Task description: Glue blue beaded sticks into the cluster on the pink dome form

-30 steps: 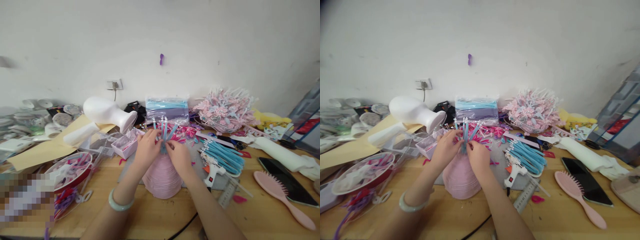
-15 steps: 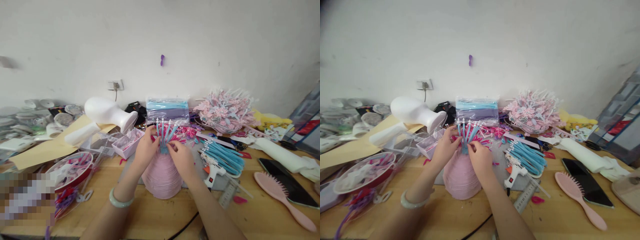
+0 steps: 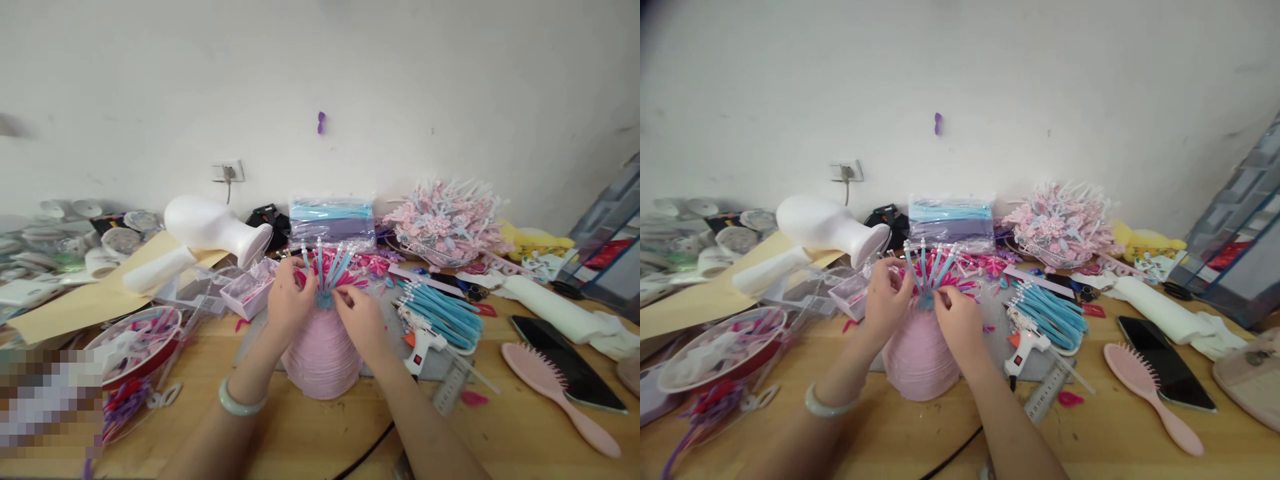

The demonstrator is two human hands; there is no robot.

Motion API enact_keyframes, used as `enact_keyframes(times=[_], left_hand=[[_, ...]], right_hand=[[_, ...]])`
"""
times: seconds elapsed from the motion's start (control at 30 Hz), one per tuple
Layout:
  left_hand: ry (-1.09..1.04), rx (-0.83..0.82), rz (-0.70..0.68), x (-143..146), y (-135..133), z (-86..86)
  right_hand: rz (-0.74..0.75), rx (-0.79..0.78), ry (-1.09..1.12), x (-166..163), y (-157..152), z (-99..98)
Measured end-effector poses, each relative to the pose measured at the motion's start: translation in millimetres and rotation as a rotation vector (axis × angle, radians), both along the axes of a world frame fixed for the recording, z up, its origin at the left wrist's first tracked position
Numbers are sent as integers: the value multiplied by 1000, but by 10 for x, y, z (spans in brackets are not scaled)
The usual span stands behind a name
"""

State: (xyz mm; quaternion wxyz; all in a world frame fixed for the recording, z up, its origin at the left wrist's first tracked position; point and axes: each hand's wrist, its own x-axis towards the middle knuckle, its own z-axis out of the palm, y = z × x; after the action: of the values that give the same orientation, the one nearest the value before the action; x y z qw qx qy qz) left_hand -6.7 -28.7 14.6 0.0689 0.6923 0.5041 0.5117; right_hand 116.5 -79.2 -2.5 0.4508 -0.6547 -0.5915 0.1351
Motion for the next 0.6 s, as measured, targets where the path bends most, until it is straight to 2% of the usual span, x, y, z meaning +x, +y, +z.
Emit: enact_keyframes(times=[0.13, 0.2, 0.23, 0.33, 0.47, 0.6], left_hand=[[-31, 387, 37, -24, -20, -121], [84, 534, -60, -56, -74, -168], [181, 557, -137, -73, -110, -183], [370, 532, -239, -106, -214, -200], [405, 433, -208, -108, -251, -200], [433, 411, -209, -103, -220, -216]], right_hand=[[0, -8, 13, 10, -20, 14], [10, -23, 4, 21, -27, 21], [23, -34, -5, 27, -28, 25], [63, -77, -47, 45, -10, 36], [41, -134, -144, 45, 55, 63], [-9, -211, -257, 13, 105, 137]])
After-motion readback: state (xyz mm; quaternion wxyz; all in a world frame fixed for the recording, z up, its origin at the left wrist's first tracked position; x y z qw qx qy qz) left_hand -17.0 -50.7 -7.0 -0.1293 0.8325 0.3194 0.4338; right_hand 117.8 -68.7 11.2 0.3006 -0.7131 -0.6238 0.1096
